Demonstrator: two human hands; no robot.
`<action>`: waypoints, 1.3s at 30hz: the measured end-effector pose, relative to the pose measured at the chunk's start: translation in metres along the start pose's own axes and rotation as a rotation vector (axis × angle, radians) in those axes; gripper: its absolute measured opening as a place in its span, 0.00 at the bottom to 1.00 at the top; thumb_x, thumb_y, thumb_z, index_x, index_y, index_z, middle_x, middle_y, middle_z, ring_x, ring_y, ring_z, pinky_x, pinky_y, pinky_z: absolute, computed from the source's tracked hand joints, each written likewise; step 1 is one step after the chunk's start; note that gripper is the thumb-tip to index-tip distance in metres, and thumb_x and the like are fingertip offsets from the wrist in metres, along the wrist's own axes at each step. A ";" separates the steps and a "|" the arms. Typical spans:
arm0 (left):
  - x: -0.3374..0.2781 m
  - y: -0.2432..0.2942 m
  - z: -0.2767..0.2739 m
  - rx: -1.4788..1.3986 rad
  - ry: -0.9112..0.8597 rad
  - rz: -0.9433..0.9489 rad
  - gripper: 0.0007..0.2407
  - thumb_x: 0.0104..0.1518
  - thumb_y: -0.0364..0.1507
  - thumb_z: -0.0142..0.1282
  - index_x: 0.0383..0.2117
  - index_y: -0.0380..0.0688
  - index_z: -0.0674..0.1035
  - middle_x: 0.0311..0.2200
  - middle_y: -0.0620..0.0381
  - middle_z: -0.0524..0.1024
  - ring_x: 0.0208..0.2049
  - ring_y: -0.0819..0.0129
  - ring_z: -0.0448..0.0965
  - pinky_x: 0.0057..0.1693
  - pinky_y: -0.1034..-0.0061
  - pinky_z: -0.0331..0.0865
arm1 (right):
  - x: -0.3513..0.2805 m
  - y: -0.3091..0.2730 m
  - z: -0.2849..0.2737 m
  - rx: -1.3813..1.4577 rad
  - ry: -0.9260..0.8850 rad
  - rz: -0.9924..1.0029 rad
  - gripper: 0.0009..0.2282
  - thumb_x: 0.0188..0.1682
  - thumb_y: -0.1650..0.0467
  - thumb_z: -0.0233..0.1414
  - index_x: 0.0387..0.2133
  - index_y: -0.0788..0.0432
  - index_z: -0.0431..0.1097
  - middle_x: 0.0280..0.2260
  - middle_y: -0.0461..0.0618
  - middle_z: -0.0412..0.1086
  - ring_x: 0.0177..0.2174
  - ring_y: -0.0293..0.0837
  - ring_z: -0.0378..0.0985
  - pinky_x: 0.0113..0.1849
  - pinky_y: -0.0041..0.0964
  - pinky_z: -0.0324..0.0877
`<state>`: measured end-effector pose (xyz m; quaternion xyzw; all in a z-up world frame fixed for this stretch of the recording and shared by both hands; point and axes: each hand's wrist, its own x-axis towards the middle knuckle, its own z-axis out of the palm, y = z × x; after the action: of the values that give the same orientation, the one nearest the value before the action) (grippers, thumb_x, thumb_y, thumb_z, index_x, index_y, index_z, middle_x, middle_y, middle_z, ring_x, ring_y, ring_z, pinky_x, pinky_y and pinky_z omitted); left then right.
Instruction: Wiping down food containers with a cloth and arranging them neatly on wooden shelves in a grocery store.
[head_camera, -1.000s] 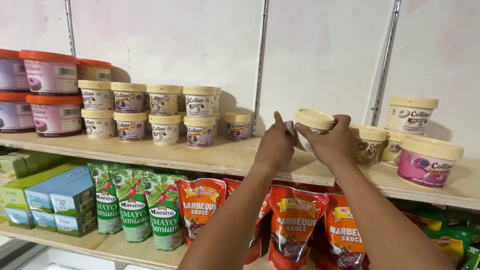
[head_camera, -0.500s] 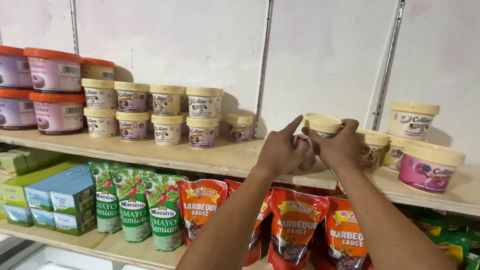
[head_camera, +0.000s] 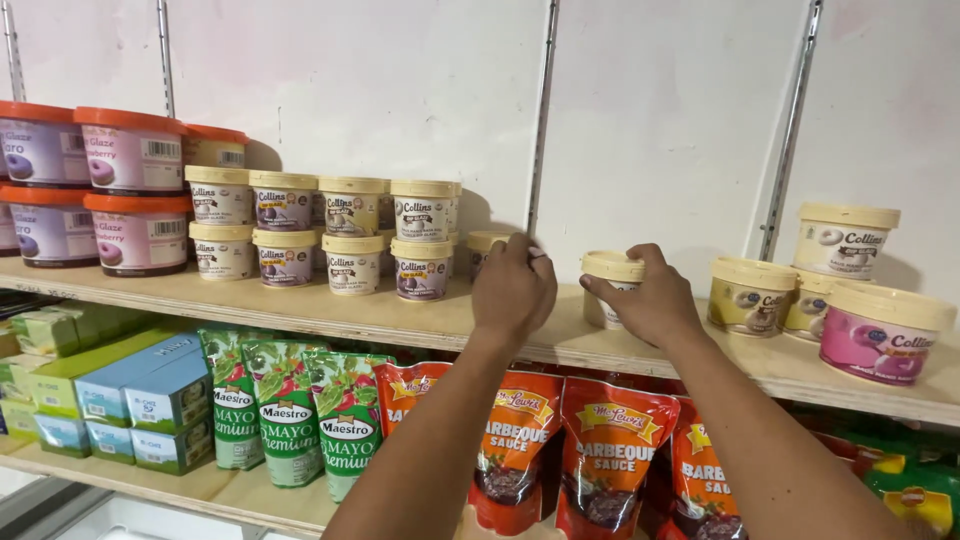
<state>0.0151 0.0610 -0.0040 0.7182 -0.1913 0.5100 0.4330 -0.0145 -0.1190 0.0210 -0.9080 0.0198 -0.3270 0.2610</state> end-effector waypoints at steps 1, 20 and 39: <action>0.002 -0.003 -0.008 0.002 0.001 0.000 0.11 0.58 0.32 0.49 0.41 0.40 0.79 0.38 0.40 0.78 0.38 0.42 0.80 0.46 0.54 0.74 | 0.002 0.000 0.004 0.001 -0.001 -0.001 0.42 0.37 0.46 0.60 0.60 0.58 0.59 0.44 0.64 0.77 0.43 0.55 0.83 0.45 0.47 0.77; 0.017 -0.043 -0.083 0.514 -0.433 -0.462 0.12 0.53 0.34 0.55 0.37 0.42 0.85 0.40 0.44 0.83 0.45 0.52 0.84 0.50 0.64 0.77 | 0.009 -0.050 0.054 0.188 -0.090 -0.088 0.36 0.39 0.58 0.65 0.58 0.55 0.54 0.48 0.62 0.72 0.43 0.53 0.82 0.44 0.44 0.77; 0.007 -0.046 -0.084 0.562 -0.378 -0.526 0.13 0.57 0.36 0.50 0.39 0.46 0.85 0.41 0.49 0.84 0.45 0.54 0.83 0.63 0.47 0.58 | 0.015 -0.085 0.083 0.111 -0.150 -0.060 0.32 0.45 0.61 0.62 0.63 0.50 0.55 0.49 0.58 0.74 0.47 0.52 0.80 0.49 0.46 0.74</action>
<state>0.0027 0.1562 -0.0086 0.9134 0.0687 0.2739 0.2931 0.0354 -0.0107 0.0170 -0.9143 -0.0454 -0.2663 0.3019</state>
